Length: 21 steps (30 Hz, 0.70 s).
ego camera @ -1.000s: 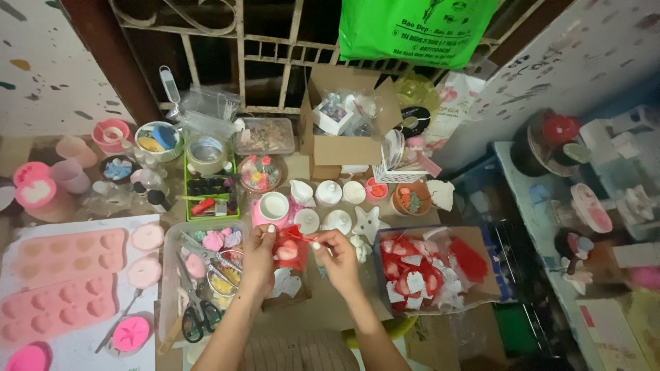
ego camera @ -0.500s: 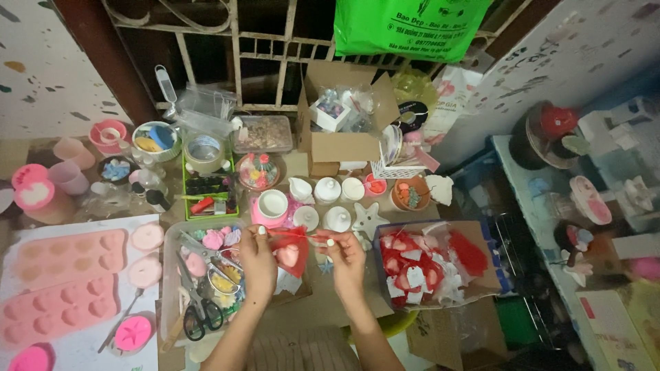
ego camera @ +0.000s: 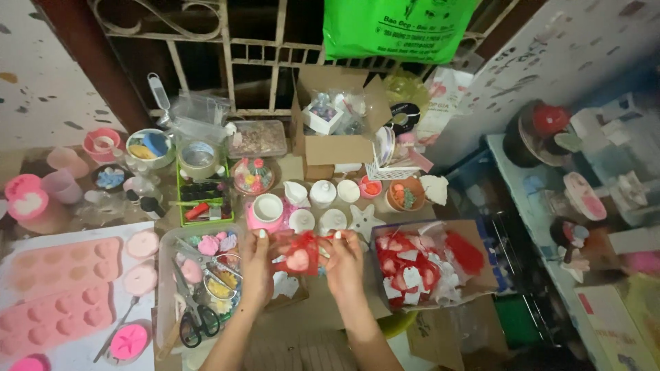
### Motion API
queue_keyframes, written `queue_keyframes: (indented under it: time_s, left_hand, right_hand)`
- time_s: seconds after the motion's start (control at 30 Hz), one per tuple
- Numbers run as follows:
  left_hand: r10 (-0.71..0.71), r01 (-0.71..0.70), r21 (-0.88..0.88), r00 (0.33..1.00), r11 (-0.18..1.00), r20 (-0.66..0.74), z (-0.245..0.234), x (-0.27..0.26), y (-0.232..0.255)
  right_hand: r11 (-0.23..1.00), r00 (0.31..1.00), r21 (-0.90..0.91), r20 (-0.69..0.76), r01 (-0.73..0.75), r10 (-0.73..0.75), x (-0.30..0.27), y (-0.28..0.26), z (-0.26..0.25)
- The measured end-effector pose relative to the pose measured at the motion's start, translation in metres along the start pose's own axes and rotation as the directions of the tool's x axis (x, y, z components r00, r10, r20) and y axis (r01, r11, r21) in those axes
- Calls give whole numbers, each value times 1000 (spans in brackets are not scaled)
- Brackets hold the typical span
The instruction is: The recorder is placing small white objects and red heart-shaped items into small red mesh bags.
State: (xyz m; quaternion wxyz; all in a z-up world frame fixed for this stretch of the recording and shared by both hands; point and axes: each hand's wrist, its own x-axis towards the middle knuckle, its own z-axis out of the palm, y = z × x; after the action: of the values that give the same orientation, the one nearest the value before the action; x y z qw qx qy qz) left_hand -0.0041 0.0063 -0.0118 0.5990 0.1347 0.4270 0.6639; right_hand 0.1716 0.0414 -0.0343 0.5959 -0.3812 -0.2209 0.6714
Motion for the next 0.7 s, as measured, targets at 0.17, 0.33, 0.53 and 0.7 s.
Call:
queue_keyframes:
  time_s: [0.17, 0.33, 0.53, 0.7]
  left_hand:
    - [-26, -32, 229, 969, 973, 246, 8, -6, 4]
    - [28, -136, 439, 969, 888, 244, -4, 3, -36]
    - [88, -172, 561, 981, 810, 175, -1, 2, -33]
    - [13, -35, 619, 999, 785, 40, 1, -2, -46]
  right_hand:
    - [999, 999, -23, 17, -40, 40, 2, 1, -6]
    - [979, 994, -186, -81, -81, 66, -10, -8, 12]
    - [897, 976, -397, -9, 195, -217, -13, -14, -1]
    - [828, 952, -507, -46, 239, -303, -17, -17, -16]
